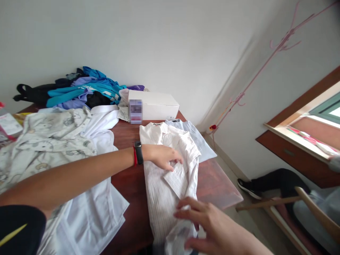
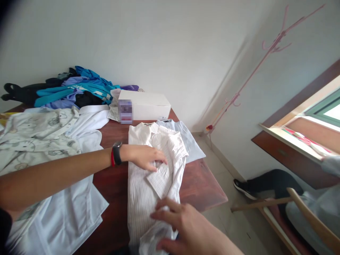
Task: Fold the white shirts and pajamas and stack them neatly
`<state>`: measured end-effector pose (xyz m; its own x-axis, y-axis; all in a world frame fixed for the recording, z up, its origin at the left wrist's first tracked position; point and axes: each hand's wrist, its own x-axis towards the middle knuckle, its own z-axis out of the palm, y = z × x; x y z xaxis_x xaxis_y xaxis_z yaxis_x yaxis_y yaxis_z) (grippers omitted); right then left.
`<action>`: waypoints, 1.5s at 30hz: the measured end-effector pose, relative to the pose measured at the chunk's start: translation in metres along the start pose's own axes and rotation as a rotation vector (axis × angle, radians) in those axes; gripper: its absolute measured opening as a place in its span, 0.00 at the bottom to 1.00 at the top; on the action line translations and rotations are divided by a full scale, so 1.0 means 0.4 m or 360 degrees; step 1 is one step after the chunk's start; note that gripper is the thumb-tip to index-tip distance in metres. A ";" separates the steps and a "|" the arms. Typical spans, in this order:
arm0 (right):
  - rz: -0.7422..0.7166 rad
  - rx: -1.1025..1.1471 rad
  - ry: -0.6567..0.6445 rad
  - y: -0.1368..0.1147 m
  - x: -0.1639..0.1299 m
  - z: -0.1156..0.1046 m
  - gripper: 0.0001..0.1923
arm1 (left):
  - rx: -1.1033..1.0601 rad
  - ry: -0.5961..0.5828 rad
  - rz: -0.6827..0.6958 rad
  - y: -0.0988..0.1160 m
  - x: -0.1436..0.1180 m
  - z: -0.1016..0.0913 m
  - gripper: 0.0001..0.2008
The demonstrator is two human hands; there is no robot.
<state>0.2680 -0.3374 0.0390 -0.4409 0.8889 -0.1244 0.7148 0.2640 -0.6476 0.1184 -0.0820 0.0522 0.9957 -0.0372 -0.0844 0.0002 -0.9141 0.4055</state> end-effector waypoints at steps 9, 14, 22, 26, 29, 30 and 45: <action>0.0291 0.0125 0.0124 -0.038 -0.098 0.074 0.15 | 0.0501 0.0438 -0.0069 0.059 0.137 0.037 0.27; 0.0573 0.0135 0.0474 0.004 -0.197 0.065 0.17 | 0.0588 0.0099 0.0032 0.015 0.265 -0.011 0.33; 0.0931 0.0271 0.0993 0.190 -0.365 0.068 0.21 | 0.0563 -0.0067 -0.0088 -0.057 0.413 -0.027 0.28; 0.0964 0.0567 0.1184 0.266 -0.373 0.115 0.20 | 0.0585 -0.0028 -0.0168 -0.076 0.428 -0.017 0.31; 0.1019 0.0833 0.1374 0.296 -0.366 0.164 0.21 | 0.0585 -0.0020 -0.0199 -0.087 0.437 -0.014 0.34; 0.1059 0.0903 0.1379 0.303 -0.366 0.179 0.22 | 0.0579 -0.0025 -0.0204 -0.090 0.441 -0.015 0.34; 0.0945 0.0952 0.1200 0.391 -0.310 0.254 0.28 | 0.0174 0.0013 -0.0276 -0.148 0.459 -0.130 0.06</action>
<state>0.3795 -0.4444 -0.1230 0.4664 0.8664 -0.1784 0.2380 -0.3172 -0.9180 0.3059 -0.0137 0.0599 0.9824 0.1275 -0.1368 0.1622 -0.9450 0.2841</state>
